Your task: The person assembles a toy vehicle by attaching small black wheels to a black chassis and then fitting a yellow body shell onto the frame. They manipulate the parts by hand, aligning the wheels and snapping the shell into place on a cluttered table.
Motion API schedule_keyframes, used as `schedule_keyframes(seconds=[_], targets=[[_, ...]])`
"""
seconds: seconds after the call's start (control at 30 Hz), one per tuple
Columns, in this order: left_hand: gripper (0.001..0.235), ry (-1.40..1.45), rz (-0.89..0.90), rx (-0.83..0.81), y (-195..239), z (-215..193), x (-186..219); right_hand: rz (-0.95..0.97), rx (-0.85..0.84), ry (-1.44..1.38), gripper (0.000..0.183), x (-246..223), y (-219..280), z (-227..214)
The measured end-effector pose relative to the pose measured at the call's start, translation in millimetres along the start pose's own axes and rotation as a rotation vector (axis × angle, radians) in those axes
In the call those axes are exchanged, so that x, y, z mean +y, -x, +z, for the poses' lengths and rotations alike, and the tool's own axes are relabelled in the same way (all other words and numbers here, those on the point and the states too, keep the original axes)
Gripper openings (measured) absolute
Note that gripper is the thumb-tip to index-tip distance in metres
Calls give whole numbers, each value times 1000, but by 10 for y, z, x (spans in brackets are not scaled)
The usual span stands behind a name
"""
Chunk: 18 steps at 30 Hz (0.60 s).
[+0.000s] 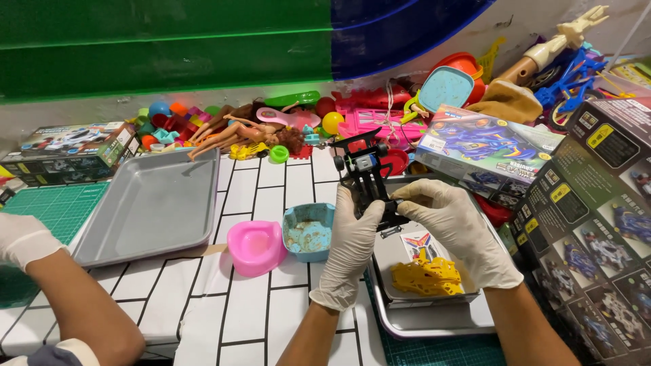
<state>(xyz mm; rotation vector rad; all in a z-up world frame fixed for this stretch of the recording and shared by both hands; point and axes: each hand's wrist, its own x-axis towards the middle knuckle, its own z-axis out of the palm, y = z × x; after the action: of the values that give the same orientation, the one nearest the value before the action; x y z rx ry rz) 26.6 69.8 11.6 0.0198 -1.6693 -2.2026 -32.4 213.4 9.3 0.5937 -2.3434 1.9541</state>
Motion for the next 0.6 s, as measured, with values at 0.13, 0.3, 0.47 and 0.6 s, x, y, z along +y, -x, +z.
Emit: schedule_keyframes(seconds=[0.13, 0.3, 0.47, 0.6], targets=[[50, 39, -12, 31, 13, -22, 68, 63, -9, -17, 31, -401, 126, 27], [43, -22, -34, 39, 55, 65, 73, 55, -18, 74, 21, -314, 103, -41], [49, 11, -48, 57, 73, 72, 113, 53, -33, 101, 21, -347, 141, -46], [50, 15, -57, 65, -1, -10, 15, 50, -35, 94, 25, -281, 99, -29]])
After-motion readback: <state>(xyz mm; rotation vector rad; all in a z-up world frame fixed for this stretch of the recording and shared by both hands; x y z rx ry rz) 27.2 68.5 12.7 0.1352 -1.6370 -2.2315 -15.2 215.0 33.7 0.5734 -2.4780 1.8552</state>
